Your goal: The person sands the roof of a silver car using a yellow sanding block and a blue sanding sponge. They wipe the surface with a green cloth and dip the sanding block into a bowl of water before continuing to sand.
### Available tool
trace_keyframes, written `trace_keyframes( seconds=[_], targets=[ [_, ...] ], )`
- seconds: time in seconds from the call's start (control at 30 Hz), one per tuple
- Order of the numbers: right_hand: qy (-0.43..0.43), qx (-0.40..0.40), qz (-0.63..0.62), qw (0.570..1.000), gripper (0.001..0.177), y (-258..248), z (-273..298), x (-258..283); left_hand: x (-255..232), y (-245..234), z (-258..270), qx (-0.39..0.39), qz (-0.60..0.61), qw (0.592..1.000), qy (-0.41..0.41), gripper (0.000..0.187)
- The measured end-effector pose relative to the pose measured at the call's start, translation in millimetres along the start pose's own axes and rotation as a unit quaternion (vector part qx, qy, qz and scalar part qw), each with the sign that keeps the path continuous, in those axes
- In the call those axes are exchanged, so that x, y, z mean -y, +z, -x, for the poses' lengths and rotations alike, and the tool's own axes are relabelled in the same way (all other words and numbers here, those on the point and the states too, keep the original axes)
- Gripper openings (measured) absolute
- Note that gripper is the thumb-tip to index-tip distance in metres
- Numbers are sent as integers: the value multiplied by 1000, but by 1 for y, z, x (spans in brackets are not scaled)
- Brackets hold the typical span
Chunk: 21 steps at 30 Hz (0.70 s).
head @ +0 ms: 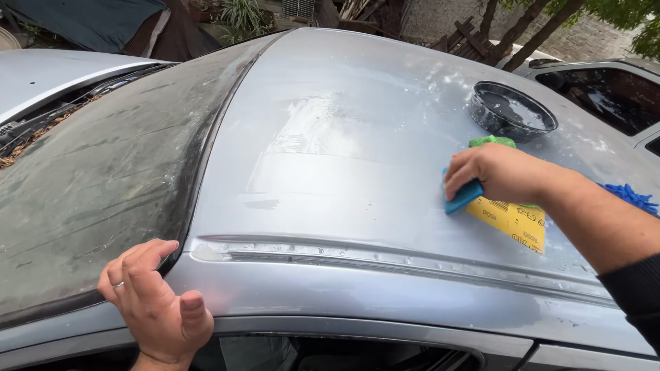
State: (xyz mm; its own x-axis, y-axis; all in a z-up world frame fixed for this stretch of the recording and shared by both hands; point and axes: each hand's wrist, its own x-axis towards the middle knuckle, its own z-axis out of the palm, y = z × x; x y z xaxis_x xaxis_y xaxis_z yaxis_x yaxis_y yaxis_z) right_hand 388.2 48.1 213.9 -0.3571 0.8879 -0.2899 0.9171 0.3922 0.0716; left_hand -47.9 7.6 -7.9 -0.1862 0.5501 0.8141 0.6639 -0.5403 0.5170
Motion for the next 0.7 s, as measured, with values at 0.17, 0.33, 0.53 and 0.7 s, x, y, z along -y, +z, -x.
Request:
trace_keyframes(
  seconds=[0.17,0.33,0.53,0.7],
  targets=[
    [141,-92,-133,977,58,34,59,-52,-5,-1,-2,20,-19,999,20,80],
    [28,-99,-42,994,48,-24,-21,-6,0,-1,-4,5,-11,1000,21,78],
    [-184,-141,51,972,40,-49,-188,104,3,-2,-4,11,2,1000,12,76],
    [-145,-92,55,984,47,-47,-206,134,4,0,-4,10,-4,1000,20,75]
  ],
)
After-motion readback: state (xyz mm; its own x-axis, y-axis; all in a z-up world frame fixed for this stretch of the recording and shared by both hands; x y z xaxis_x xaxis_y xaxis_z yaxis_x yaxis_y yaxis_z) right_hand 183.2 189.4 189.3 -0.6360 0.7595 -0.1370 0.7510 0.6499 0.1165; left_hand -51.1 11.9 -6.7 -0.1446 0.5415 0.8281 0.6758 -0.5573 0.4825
